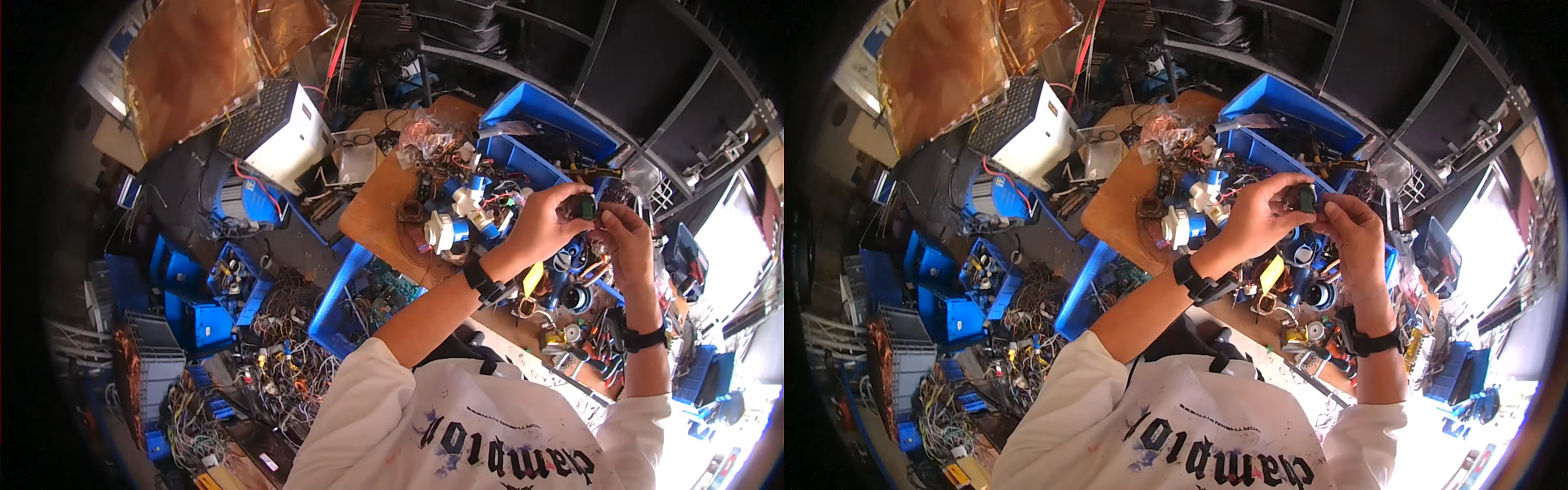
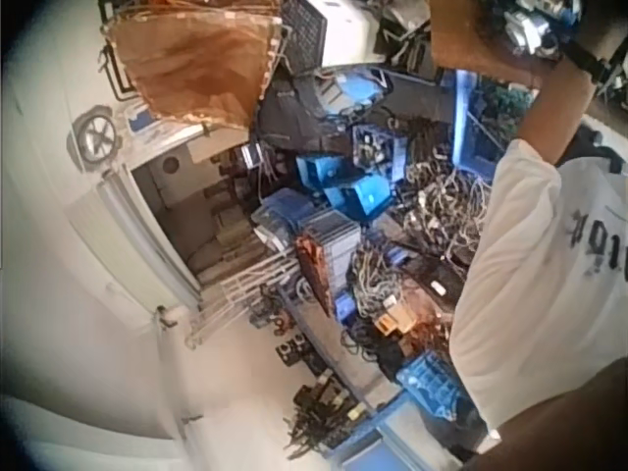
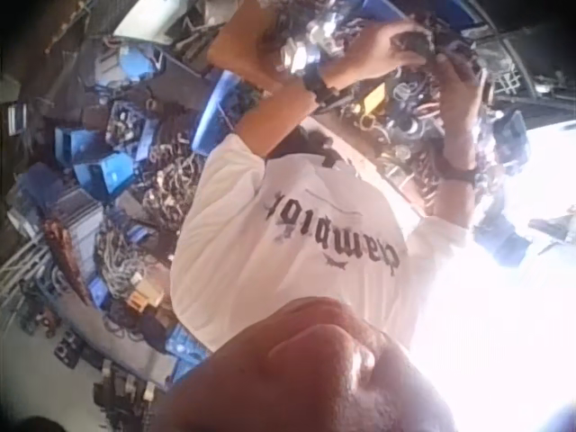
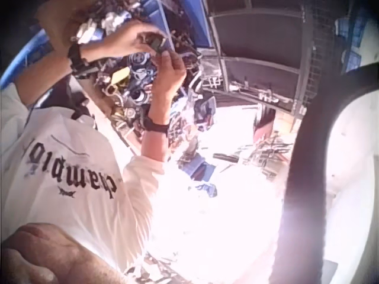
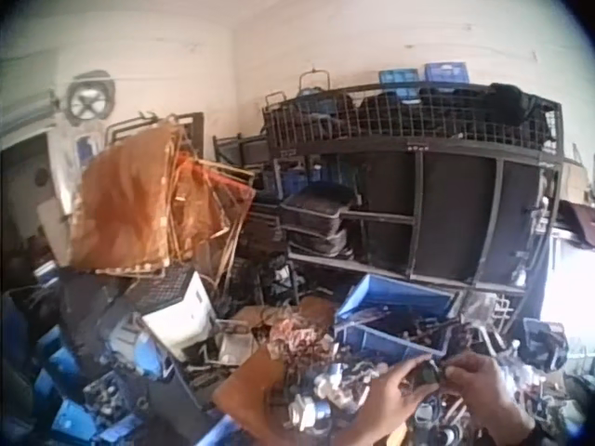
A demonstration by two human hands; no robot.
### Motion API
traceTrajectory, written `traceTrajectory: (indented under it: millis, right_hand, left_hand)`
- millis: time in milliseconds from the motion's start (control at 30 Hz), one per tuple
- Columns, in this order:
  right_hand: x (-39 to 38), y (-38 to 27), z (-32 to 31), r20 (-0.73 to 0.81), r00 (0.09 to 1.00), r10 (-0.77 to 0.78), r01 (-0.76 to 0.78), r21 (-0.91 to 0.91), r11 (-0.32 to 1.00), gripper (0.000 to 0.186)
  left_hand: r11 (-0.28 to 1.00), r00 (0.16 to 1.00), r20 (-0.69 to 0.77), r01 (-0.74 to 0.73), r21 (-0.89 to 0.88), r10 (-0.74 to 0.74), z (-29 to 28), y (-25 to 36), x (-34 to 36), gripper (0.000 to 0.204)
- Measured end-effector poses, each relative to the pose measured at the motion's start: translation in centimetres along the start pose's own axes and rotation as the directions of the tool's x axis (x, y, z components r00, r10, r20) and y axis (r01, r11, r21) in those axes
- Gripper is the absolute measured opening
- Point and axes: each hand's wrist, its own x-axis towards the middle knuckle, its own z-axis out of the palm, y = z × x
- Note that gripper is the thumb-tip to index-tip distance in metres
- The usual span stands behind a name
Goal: The person strips insulation from red and black wires using orange-handled pliers and then handles a small green circuit board and a yellow component on a cluttered workbench. The person repeatedly strips wire ends and places the pliers down between actions.
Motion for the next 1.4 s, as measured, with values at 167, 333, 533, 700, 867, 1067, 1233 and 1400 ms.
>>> traceTrajectory:
  millis: [167, 333, 533, 700, 867, 1067, 1233, 1400]
  right_hand:
    - [-0.5, -0.2, -0.6, 0.019, 1.000, -0.017, 0.017, -0.035, 0.999, 0.013]
    - [-1.4, -0.7, -0.6, 0.087, 0.991, -0.104, 0.119, -0.178, 0.977, 0.010]
    - [-2.2, -1.5, -0.7, 0.093, 0.973, -0.210, 0.229, -0.309, 0.923, 0.010]
    - [-2.4, -2.3, -0.8, 0.053, 0.948, -0.315, 0.312, -0.365, 0.877, 0.009]
    - [-2.5, -1.6, -0.9, 0.030, 0.936, -0.350, 0.338, -0.349, 0.874, 0.010]
    - [-2.8, -1.7, -1.8, -0.029, 0.935, -0.352, 0.324, -0.327, 0.888, 0.013]
    - [-2.3, -2.6, -1.7, -0.015, 0.962, -0.274, 0.267, -0.182, 0.946, 0.017]
    - [-1.6, -2.5, -2.0, 0.063, 0.992, -0.113, 0.105, 0.118, 0.987, 0.016]
  left_hand:
    - [0.993, 0.995, -0.021, 0.100, -0.067, -0.102, 1.0, 0.0, -1.2, 0.048]
    - [0.990, 0.998, -0.004, 0.065, -0.128, -0.067, 1.4, -0.4, -2.0, 0.046]
    - [1.000, 0.997, 0.076, 0.014, 0.002, -0.014, 1.7, 0.8, -1.5, 0.049]
    - [0.998, 0.998, 0.032, -0.060, -0.036, 0.062, 2.8, 0.9, -1.0, 0.053]
    - [0.997, 0.999, -0.001, -0.038, 0.066, 0.038, 3.3, 1.9, -1.1, 0.053]
    - [0.940, 0.967, 0.052, -0.255, 0.228, 0.250, 3.9, 1.3, 0.1, 0.052]
    - [0.987, 0.991, 0.031, -0.136, 0.083, 0.134, 3.8, 2.2, 0.7, 0.046]
    - [0.977, 0.975, 0.089, -0.208, 0.050, 0.203, 3.3, 1.7, 1.7, 0.035]
